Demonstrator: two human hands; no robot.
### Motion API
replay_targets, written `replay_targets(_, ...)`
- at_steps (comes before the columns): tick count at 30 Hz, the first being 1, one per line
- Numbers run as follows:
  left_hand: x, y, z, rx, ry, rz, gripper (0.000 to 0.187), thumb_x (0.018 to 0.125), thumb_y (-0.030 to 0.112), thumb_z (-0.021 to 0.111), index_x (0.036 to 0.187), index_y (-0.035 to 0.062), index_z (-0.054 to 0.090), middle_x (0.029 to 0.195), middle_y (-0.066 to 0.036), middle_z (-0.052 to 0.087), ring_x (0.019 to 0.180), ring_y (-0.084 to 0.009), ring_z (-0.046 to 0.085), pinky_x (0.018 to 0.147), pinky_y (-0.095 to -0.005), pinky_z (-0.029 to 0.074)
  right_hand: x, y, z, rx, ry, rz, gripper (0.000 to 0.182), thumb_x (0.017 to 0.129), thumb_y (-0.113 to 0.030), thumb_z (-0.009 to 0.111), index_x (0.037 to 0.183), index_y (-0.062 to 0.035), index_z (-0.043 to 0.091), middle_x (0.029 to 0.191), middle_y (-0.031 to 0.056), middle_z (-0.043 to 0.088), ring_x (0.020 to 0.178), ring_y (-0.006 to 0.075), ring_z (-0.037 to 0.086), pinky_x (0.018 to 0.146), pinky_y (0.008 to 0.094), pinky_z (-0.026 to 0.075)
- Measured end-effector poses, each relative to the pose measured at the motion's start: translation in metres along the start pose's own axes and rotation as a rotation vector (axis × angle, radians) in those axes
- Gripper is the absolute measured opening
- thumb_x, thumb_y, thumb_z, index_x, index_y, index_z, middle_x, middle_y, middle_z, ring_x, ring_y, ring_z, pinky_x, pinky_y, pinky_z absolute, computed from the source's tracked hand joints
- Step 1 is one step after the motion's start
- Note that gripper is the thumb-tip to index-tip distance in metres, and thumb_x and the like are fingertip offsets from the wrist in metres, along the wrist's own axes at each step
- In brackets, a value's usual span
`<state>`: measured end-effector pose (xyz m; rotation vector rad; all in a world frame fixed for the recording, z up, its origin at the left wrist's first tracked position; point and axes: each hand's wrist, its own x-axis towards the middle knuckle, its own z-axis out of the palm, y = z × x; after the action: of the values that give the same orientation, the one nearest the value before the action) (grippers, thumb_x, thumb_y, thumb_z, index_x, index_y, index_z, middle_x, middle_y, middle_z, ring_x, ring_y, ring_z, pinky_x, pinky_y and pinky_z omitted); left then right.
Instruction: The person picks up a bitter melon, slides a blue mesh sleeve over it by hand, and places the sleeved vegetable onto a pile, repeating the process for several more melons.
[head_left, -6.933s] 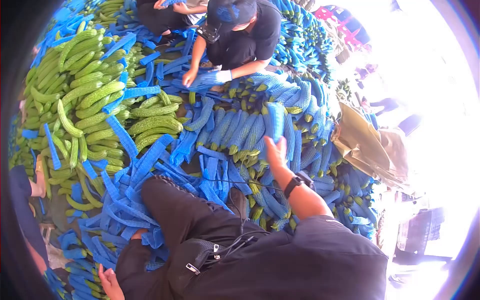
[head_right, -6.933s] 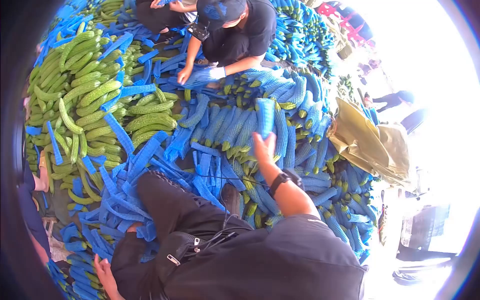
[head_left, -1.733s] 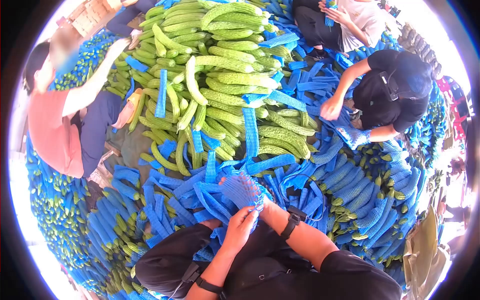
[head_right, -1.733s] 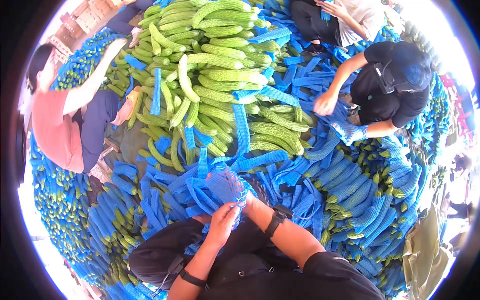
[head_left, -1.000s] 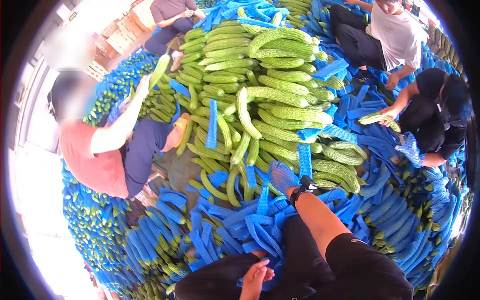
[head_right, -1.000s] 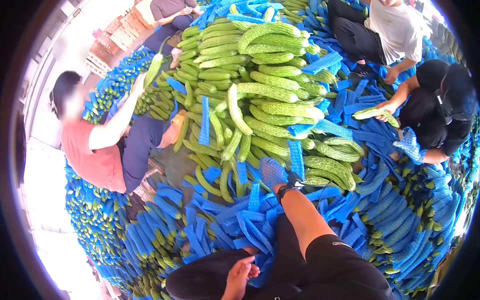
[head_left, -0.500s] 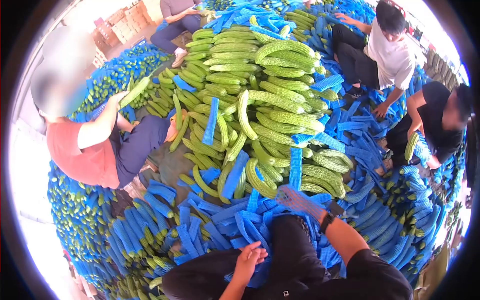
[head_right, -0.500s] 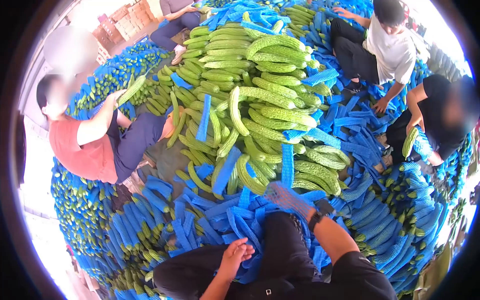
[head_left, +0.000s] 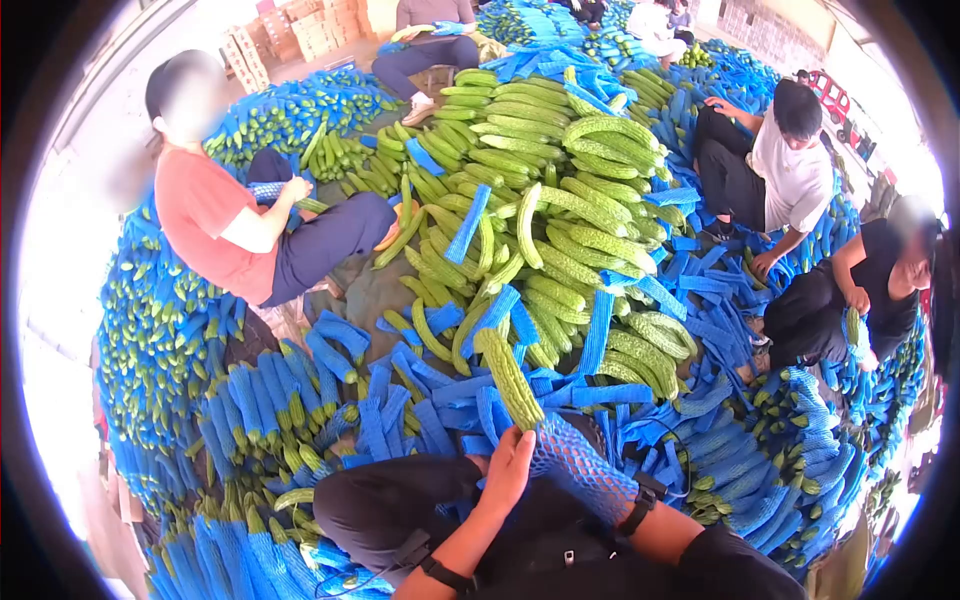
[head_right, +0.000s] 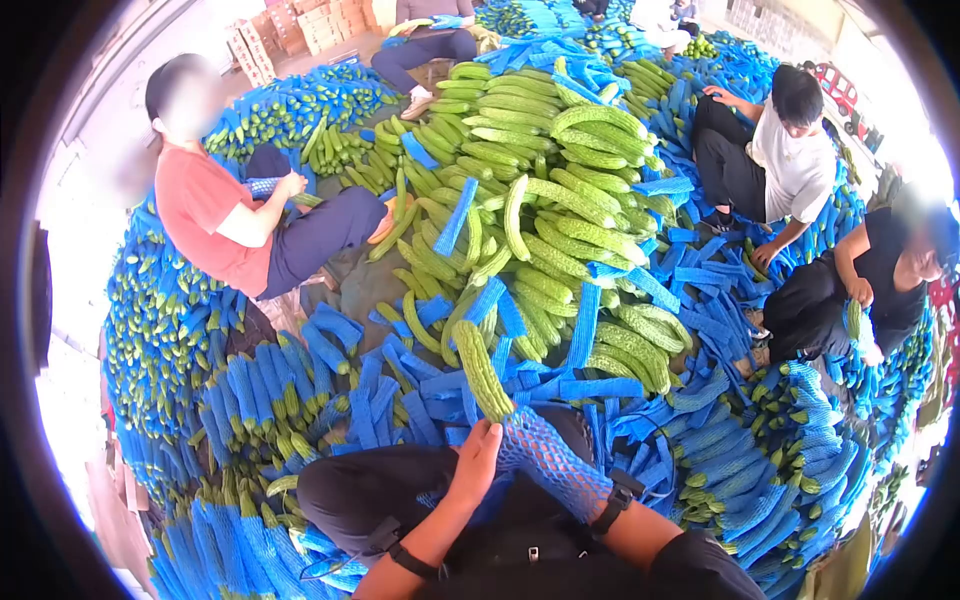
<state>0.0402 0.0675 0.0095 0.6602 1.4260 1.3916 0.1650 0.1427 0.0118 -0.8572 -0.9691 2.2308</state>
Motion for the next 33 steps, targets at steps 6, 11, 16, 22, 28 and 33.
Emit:
replay_targets(6, -0.039, 0.016, -0.029, 0.183, 0.130, 0.074, 0.026, 0.101, 0.024, 0.065, 0.094, -0.0010, 0.068, 0.068, 0.004, 0.055, 0.066, -0.0054, 0.049, 0.059, -0.0275, 0.042, -0.020, -0.022, 0.017, -0.171, -0.011, 0.236, 0.044, 0.100, -0.003, 0.061, 0.142, -0.0033, 0.047, 0.119, 0.0080, 0.064, 0.107, 0.0161, 0.064, 0.097, 0.0309, 0.050)
replay_targets(11, -0.011, 0.007, -0.043, 0.017, 0.283, 0.129, 0.026, 0.101, 0.023, 0.066, 0.097, -0.0022, 0.070, 0.075, 0.003, 0.061, 0.070, -0.0040, 0.051, 0.063, -0.0252, 0.043, -0.019, 0.019, -0.002, -0.528, -0.190, -0.093, 0.053, 0.100, -0.002, 0.060, 0.149, -0.0026, 0.041, 0.134, 0.0121, 0.059, 0.121, 0.0189, 0.059, 0.105, 0.0326, 0.047)
replay_targets(16, 0.006, -0.001, -0.060, -0.331, 0.344, 0.055, 0.021, 0.102, 0.023, 0.065, 0.098, 0.0027, 0.069, 0.079, 0.000, 0.066, 0.067, -0.0077, 0.055, 0.065, -0.0239, 0.047, -0.042, -0.005, -0.014, -0.945, -0.471, -0.370, 0.062, 0.101, -0.005, 0.058, 0.157, -0.0011, 0.032, 0.157, 0.0162, 0.043, 0.143, 0.0245, 0.045, 0.115, 0.0362, 0.041)
replay_targets(22, 0.004, -0.003, -0.089, -0.344, 0.607, 0.047, 0.024, 0.102, 0.026, 0.066, 0.095, 0.0028, 0.070, 0.077, 0.003, 0.062, 0.066, -0.0061, 0.049, 0.062, -0.0253, 0.041, -0.088, -0.062, 0.032, -0.847, -0.444, 0.332, 0.067, 0.103, -0.015, 0.060, 0.162, -0.0103, 0.029, 0.088, -0.0009, 0.058, 0.072, 0.0058, 0.051, 0.065, 0.0244, 0.048)
replay_targets(28, -0.013, 0.001, -0.093, -0.283, 0.691, 0.074, 0.032, 0.102, 0.031, 0.065, 0.116, 0.0028, 0.065, 0.094, 0.001, 0.067, 0.081, -0.0087, 0.057, 0.073, -0.0246, 0.044, -0.089, -0.048, 0.011, -0.805, -0.485, 0.258, 0.064, 0.101, -0.015, 0.064, 0.158, -0.0067, 0.036, 0.100, 0.0064, 0.065, 0.085, 0.0129, 0.062, 0.077, 0.0280, 0.053)
replay_targets(33, -0.043, 0.023, -0.079, -0.678, 0.209, -0.336, 0.056, 0.103, 0.052, 0.057, 0.136, 0.0071, 0.055, 0.119, -0.005, 0.065, 0.110, -0.0198, 0.061, 0.101, -0.0401, 0.046, -0.083, -0.036, 0.027, -1.324, -0.451, -0.534, 0.063, 0.095, -0.020, 0.071, 0.151, -0.0072, 0.045, 0.101, 0.0160, 0.067, 0.090, 0.0331, 0.066, 0.077, 0.0414, 0.055)
